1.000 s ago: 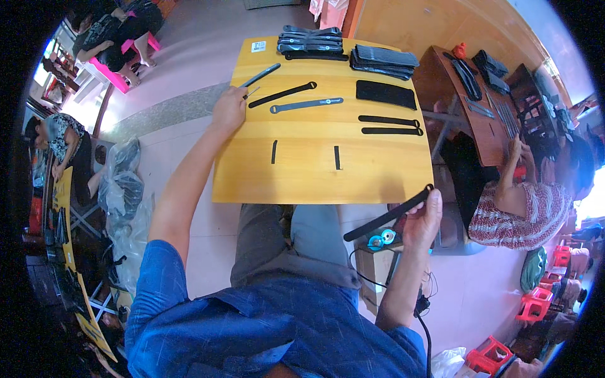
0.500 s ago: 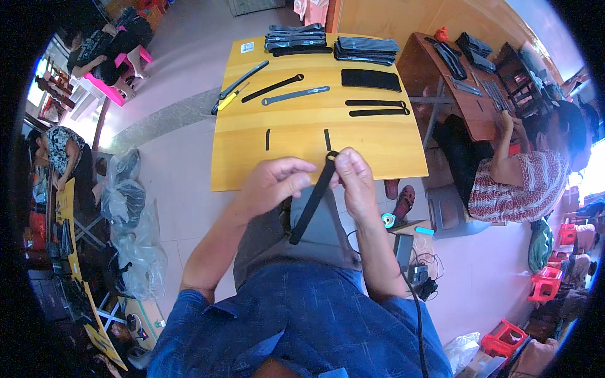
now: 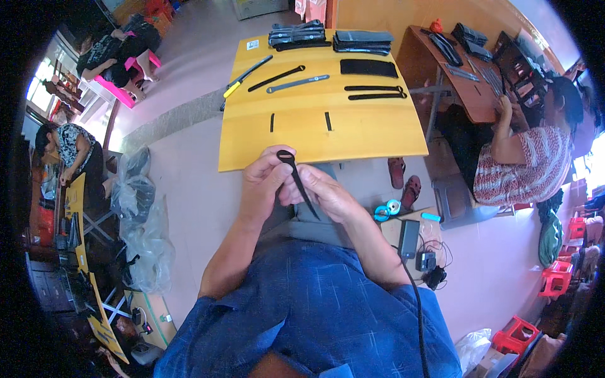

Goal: Assembling and inspecting black Velcro textile straps by attaching components and using a small tool for precision adjustment.

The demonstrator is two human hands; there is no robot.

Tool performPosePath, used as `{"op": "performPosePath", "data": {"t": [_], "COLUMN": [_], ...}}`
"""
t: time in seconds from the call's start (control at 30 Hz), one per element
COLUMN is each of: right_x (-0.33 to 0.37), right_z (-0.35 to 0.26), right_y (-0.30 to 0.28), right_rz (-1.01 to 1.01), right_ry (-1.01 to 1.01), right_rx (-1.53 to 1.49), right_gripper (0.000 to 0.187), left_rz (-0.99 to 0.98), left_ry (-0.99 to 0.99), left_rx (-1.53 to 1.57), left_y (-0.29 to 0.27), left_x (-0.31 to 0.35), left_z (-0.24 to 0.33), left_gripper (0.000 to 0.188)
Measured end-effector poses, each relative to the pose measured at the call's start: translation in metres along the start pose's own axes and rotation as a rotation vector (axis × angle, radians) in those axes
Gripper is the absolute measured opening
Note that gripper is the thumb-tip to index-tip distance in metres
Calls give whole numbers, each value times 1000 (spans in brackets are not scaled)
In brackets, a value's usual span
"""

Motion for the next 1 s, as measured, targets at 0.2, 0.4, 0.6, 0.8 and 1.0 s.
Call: {"op": "performPosePath", "data": {"t": [0.2,0.4,0.6,0.8,1.0], "right_x": [20,37,49,48,36], "right_z": [5,16,1,-9,-20], "right_y": [6,2,10,-7,-59], "right_rz": [-167,-100,-45,32,98], "right_ry": [13,48,28,-8,61], "right_rx": [-94,252,681,833,856], "right_gripper": [36,23,19,18,19], "left_rz": [-138,99,89,151,237], "left_ry": [-6,-183,-313,-344,-311], "left_rx": [-144,-75,-453,-448,-370], "left_y": [-15,-25,-19,-33,-64], "left_x": [40,74,79,61,27], "left_z": [7,19,25,22,28], "left_gripper": [12,23,14,11,13]}}
Point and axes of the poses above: each hand's wrist, its own x-axis away from the middle knuckle, its own y-axis out of the palm, z = x × y, the point moved 1 cm from there along -x, towards the middle knuckle, and after that the axes turned 11 degrees about x, right-handed, at the moved point
